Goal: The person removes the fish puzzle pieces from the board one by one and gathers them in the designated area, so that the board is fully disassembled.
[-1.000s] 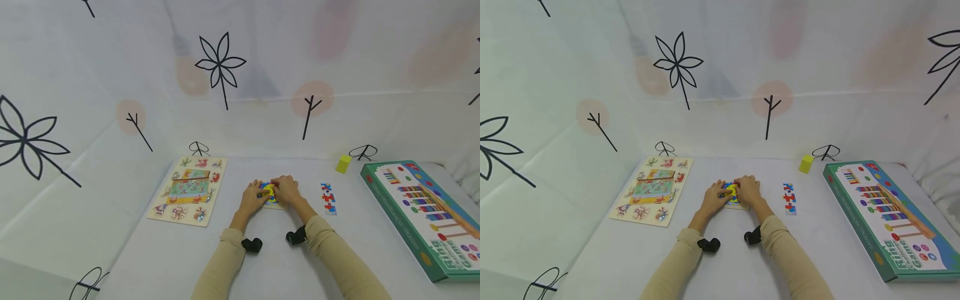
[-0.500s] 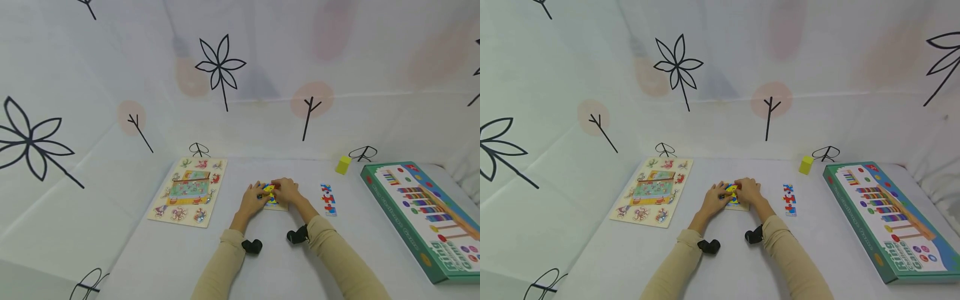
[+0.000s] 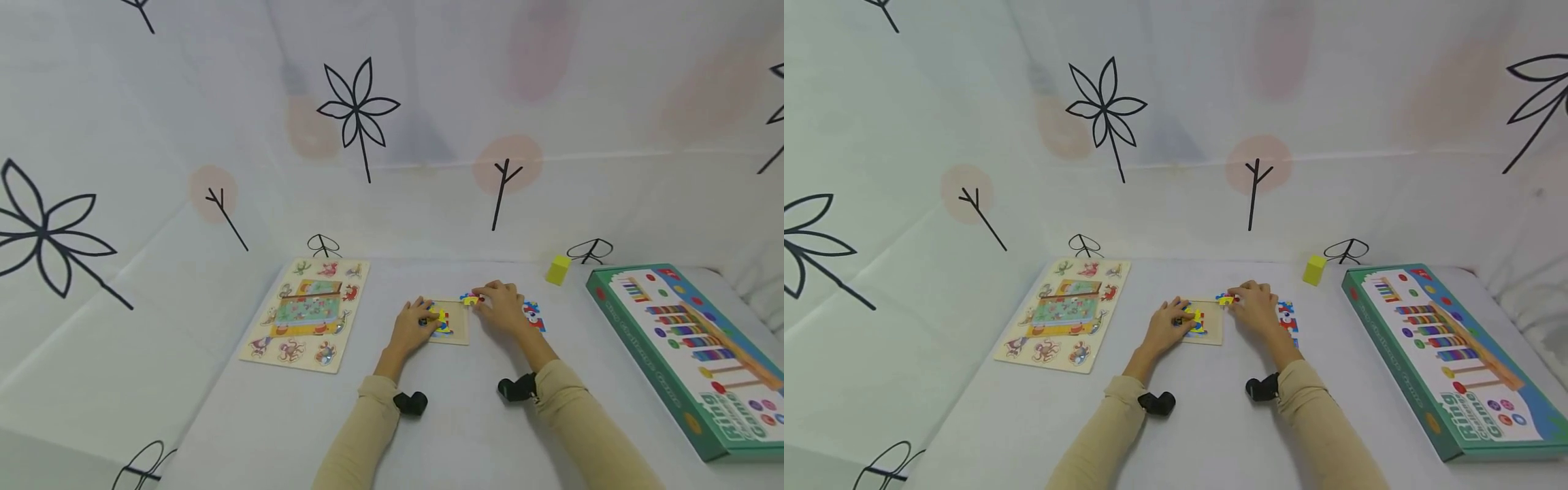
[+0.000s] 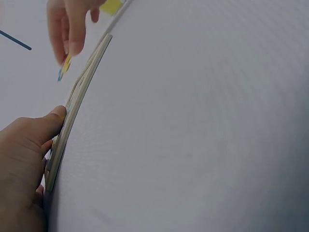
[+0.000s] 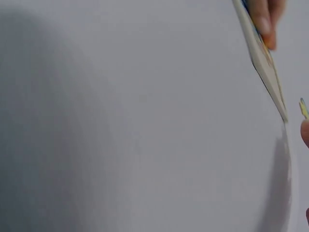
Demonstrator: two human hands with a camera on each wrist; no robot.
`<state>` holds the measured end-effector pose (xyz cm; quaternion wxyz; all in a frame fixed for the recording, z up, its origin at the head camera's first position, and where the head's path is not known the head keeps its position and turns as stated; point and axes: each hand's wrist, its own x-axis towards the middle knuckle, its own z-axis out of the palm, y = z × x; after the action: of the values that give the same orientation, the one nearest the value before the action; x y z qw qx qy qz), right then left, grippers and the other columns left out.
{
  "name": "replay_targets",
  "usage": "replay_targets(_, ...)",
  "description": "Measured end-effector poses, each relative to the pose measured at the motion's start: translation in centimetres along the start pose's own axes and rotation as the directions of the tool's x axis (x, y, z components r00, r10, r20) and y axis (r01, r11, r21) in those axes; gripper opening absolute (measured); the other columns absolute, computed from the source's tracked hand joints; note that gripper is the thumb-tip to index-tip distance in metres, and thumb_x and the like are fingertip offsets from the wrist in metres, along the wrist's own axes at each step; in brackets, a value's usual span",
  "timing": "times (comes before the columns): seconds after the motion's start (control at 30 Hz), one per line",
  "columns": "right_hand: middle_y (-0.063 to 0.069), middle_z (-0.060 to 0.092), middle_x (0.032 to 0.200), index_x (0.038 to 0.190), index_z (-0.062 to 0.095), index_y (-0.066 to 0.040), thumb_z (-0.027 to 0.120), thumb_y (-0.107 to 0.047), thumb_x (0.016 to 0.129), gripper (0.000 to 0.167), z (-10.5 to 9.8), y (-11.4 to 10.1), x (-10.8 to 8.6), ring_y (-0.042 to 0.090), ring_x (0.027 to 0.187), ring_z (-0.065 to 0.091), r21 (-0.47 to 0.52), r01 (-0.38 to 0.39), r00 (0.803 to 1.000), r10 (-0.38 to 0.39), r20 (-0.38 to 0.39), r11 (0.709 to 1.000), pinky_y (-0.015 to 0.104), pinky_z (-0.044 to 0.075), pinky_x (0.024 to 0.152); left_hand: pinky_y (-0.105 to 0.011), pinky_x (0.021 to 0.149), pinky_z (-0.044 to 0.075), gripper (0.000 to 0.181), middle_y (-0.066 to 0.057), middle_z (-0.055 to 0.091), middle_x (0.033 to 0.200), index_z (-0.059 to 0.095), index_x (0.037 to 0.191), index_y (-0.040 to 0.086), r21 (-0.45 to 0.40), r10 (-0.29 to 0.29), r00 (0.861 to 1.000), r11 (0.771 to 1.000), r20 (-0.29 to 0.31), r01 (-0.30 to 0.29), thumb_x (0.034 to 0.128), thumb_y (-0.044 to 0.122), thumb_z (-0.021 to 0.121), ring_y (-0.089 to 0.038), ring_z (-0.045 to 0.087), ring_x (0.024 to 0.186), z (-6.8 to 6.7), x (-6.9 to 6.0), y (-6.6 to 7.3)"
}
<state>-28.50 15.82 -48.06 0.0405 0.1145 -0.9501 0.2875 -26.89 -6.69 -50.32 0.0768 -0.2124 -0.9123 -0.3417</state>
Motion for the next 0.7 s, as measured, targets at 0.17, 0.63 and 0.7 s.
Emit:
replay_targets(0.17,0.025,0.054,0.118,0.117,0.064,-0.001,0.064,-0.015,0.087,0.033,-2.2,1.7,-0.7,0.051,0.108,0.038,0.005,-0.004,0.999,0.003,0.039,1.000,0.064,0.030,0.080,-0.045,0.113,0.024,0.023,-0.012,0.057,0.130,0.073,0.101,0.003,-0.012,0.006,1.000,1.000,-0.009,-0.006,0.0851,0.019,0.069,-0.029,0.042,0.131,0.0,0.0,-0.2)
replay_targets(0.63,0.030,0.044,0.128,0.120,0.060,0.003,0.064,-0.016,0.088,0.038,-4.6,5.1,-2.2,0.055,0.115,0.027,0.065,-0.066,0.994,0.061,0.086,0.996,0.066,0.025,0.083,-0.044,0.113,0.025,0.022,-0.012,0.058,0.129,0.073,0.100,0.004,-0.010,0.020,1.000,1.000,-0.020,-0.020,0.0848,0.019,0.069,-0.029,0.043,0.131,0.4,0.2,-0.7)
replay_targets(0.7,0.029,0.041,0.130,0.120,0.060,0.002,0.064,-0.016,0.088,0.037,-4.4,5.3,-2.3,0.057,0.116,0.025,0.062,-0.065,0.995,0.060,0.082,0.996,0.067,0.025,0.083,-0.044,0.113,0.025,0.022,-0.012,0.058,0.129,0.073,0.100,0.004,-0.011,0.017,1.000,1.000,-0.017,-0.017,0.0849,0.020,0.069,-0.029,0.043,0.131,0.4,0.2,-0.7)
